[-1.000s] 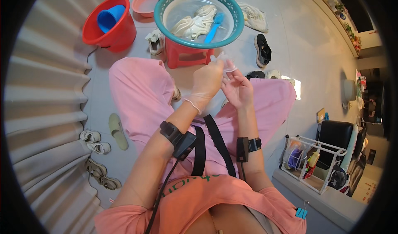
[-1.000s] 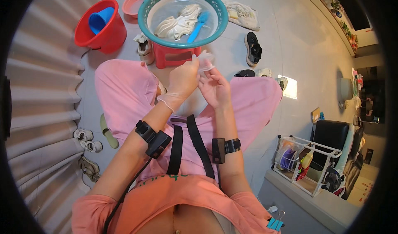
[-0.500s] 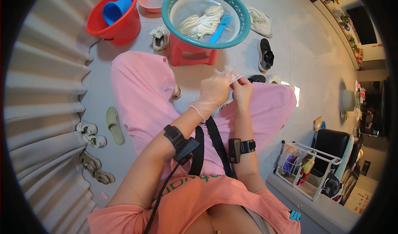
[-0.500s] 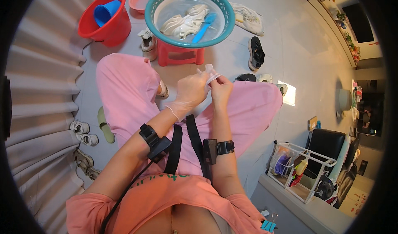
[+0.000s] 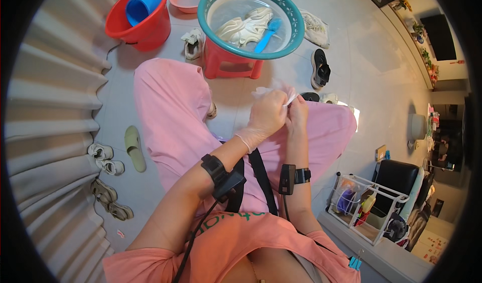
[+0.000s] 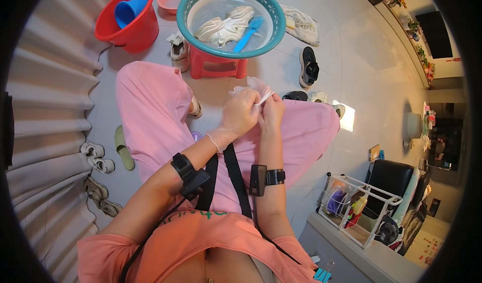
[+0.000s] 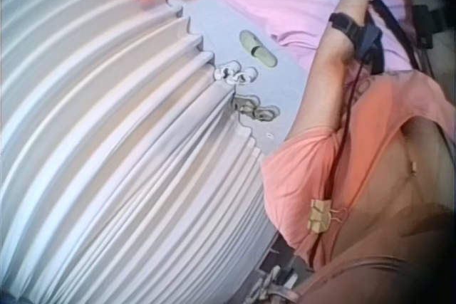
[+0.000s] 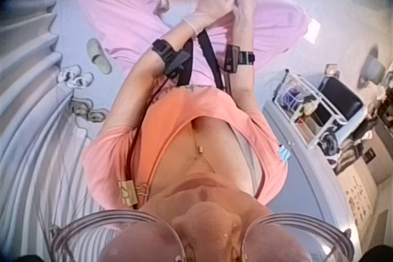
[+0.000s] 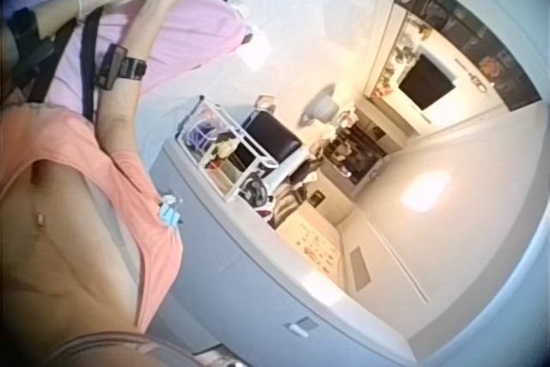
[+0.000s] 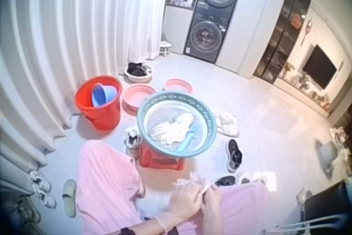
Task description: The recorder puts on a pair of disposable plastic gloves while sitting on the floor surrounded by cleaning basins.
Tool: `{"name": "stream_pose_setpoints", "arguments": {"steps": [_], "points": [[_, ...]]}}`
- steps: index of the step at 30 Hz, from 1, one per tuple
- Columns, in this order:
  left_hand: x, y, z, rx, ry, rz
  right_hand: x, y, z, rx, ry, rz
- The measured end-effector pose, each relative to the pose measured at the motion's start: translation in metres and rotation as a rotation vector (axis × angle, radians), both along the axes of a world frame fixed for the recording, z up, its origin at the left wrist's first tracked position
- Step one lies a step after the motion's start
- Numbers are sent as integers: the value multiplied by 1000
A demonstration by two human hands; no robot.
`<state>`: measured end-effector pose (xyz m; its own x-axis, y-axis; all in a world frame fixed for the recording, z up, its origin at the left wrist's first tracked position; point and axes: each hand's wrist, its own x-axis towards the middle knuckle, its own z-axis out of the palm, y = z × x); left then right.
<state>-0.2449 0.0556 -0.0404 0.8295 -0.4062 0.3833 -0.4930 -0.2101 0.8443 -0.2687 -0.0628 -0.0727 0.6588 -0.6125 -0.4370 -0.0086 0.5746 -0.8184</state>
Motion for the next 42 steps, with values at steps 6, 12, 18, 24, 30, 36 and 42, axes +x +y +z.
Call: {"name": "stream_pose_setpoints", "arguments": {"steps": [6, 12, 18, 24, 30, 36, 42], "points": [[11, 9, -8, 352, 193, 47, 1, 14, 13, 48, 132, 241], [16, 10, 8, 358, 179, 61, 9, 30, 25, 33, 79, 279], [27, 3, 14, 417, 159, 162, 11, 27, 32, 34, -88, 371], [48, 13, -4, 544, 242, 137, 0, 40, 22, 103, -52, 215], [36, 9, -18, 465, -61, 261, 1, 50, 13, -23, -119, -18], [39, 5, -18, 384, -58, 279, -3, 47, 10, 127, -246, -152], [28, 12, -10, 208, -208, 342, 0, 34, 4, 61, -194, 169]]}}
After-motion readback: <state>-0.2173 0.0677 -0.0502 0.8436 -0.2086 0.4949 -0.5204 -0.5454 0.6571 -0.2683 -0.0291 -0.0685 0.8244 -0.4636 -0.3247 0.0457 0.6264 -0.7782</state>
